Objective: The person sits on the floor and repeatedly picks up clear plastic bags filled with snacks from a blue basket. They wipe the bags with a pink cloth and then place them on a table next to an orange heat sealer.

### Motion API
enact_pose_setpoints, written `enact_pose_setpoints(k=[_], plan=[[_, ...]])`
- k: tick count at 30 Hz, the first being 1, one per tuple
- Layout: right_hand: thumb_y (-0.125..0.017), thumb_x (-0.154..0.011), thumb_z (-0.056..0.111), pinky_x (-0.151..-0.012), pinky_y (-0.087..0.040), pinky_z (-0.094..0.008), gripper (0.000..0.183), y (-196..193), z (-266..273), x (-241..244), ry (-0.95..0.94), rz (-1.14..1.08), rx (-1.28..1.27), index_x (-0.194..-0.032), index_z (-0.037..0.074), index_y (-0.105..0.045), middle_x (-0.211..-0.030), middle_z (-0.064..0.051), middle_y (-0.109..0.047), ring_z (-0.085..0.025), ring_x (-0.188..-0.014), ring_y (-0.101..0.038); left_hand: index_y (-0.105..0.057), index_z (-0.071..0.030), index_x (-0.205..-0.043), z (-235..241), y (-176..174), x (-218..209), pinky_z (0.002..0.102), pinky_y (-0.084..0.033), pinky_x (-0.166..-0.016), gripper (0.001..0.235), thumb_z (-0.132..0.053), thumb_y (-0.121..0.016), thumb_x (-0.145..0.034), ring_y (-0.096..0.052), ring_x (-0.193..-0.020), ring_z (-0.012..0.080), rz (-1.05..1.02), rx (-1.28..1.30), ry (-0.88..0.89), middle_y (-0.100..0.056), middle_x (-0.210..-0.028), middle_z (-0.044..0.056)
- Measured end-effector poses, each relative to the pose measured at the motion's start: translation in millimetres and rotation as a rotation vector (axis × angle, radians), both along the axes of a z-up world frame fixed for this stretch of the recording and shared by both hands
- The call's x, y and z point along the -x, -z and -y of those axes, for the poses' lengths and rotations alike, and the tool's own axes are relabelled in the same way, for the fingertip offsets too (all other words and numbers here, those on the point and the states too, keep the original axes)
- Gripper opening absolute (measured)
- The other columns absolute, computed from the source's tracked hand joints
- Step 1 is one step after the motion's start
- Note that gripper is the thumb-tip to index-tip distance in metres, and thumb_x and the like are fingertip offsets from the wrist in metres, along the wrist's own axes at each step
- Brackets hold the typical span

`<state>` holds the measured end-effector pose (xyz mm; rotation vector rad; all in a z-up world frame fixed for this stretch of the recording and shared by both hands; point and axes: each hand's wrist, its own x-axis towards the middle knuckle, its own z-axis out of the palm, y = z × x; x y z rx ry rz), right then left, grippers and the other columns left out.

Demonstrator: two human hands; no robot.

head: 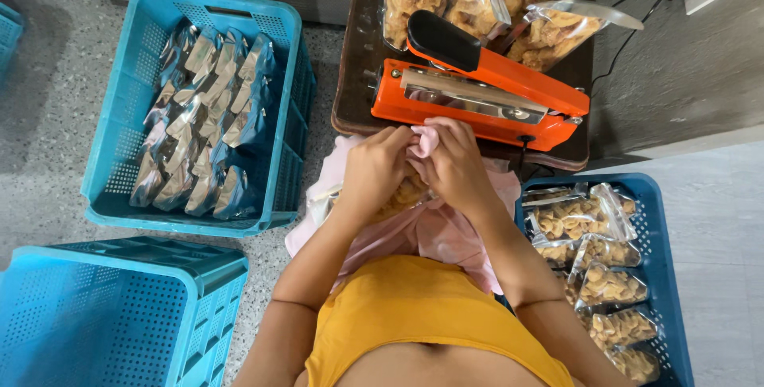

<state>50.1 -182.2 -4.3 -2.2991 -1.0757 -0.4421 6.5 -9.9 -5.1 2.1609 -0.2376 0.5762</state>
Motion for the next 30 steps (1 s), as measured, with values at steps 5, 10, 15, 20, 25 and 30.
enact_pose_setpoints(k=[5, 10, 15, 20, 25, 30], plan=[[-0.075, -0.090, 0.013, -0.103, -0.044, -0.048, 0.023, 3.0, 6.5, -0.6, -0.012, 0.017, 0.055, -0.109, 0.002, -0.068, -0.117, -0.016, -0.065, -0.036, -0.118, -0.059, -0.067, -0.007, -0.098, -11.0, -4.2, -6.0, 0.045, -0.054, -0.072, 0.017, 0.004, -0.060, -0.087, -0.069, -0.084, 0.0367, 0.031, 0.066, -0.083, -0.072, -0.095, 0.013], [-0.073, -0.088, 0.014, -0.099, -0.044, -0.048, 0.029, 12.6, 20.6, 4.7, 0.003, -0.022, 0.067, -0.113, 0.000, -0.068, -0.110, -0.014, -0.066, -0.034, -0.112, -0.059, -0.069, -0.006, -0.099, -20.3, -10.9, -8.2, 0.044, -0.052, -0.067, 0.007, -0.003, -0.065, -0.094, -0.068, -0.081, 0.0386, -0.035, 0.117, -0.235, -0.071, -0.092, 0.014], [-0.071, -0.093, 0.010, -0.093, -0.045, -0.049, 0.013, 21.8, 27.4, 3.3, 0.065, -0.019, -0.023, -0.103, 0.004, -0.067, -0.098, -0.013, -0.067, -0.035, -0.099, -0.062, -0.066, -0.010, -0.112, -17.4, -22.7, -5.9, 0.040, -0.057, -0.077, 0.007, -0.015, -0.065, -0.106, -0.072, -0.092, 0.0334, -0.052, 0.184, -0.221, -0.072, -0.105, 0.011], [-0.063, -0.100, 0.004, -0.082, -0.049, -0.047, 0.005, 28.2, 25.8, -5.7, 0.212, 0.020, -0.256, -0.102, 0.000, -0.066, -0.095, -0.019, -0.066, -0.038, -0.091, -0.062, -0.050, -0.013, -0.140, 0.2, -34.4, 17.1, 0.046, -0.049, -0.098, 0.065, -0.038, -0.074, -0.086, -0.058, -0.123, 0.0405, 0.116, -0.234, -0.250, -0.051, -0.140, 0.017], [-0.058, -0.105, 0.005, -0.082, -0.054, -0.044, 0.011, 43.9, 19.4, -10.9, 0.275, -0.081, -0.404, -0.103, -0.004, -0.064, -0.094, -0.017, -0.068, -0.035, -0.088, -0.067, -0.050, -0.016, -0.148, 11.4, -14.8, 25.0, 0.047, -0.042, -0.109, 0.081, -0.029, -0.081, -0.075, -0.055, -0.131, 0.0374, -0.079, -0.347, -0.212, -0.047, -0.154, 0.017], [-0.050, -0.102, 0.005, -0.078, -0.057, -0.045, 0.055, 32.7, 6.9, 20.5, 0.190, -1.017, -0.378, -0.157, 0.007, -0.052, -0.104, -0.019, -0.076, -0.036, -0.082, -0.069, -0.041, -0.009, -0.154, -4.8, 1.7, 21.9, 0.040, -0.046, -0.116, 0.078, -0.043, -0.074, -0.093, -0.054, -0.143, 0.0376, -0.188, 0.311, -0.080, -0.049, -0.157, 0.022]])
